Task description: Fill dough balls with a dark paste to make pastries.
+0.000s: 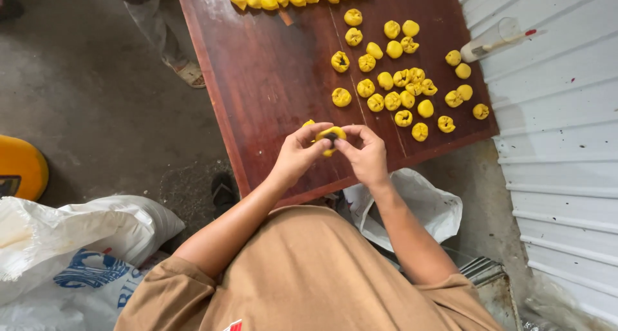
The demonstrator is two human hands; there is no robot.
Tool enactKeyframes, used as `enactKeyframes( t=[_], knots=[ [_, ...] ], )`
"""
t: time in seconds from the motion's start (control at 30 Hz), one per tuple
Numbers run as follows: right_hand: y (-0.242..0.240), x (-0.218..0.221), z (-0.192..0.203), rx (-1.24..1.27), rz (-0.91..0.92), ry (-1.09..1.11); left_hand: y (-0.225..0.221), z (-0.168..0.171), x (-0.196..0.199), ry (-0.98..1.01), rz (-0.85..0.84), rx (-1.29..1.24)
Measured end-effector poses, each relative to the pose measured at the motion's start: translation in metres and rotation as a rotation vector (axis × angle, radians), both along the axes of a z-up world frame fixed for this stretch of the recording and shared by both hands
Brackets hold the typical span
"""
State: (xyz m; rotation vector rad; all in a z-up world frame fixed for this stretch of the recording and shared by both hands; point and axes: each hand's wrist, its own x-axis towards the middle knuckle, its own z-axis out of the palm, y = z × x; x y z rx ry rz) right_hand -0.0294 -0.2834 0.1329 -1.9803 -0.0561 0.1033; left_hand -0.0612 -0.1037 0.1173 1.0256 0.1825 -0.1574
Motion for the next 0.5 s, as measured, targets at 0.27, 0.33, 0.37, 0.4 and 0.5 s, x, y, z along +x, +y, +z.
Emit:
enactKeyframes(
  t=[0.27,0.33,0.37,0.4,0.5],
  knots=[
    [0.022,-0.02,0.033,-0.176,0.364,-0.535,0.01,0.012,-0.004,0.147,0.151,0.071],
    [0.017,-0.019,0.028,-0.191,0.367,-0.588,0.017,0.023,-0.012,0.156,0.081,-0.009],
    [0.014,-0.018,0.028,-0.128,0.317,-0.545,0.023,0.032,-0.017,-0.028,-0.033,0.317],
    [0.011,-0.02,0.027,-0.063,0.27,-0.492,0.029,0.041,-0.024,-0.205,-0.148,0.64],
    [0.013,-0.023,0.016,0.136,0.226,-0.409,0.046,0.031,-0.025,-0.605,0.016,0.876]
  ],
)
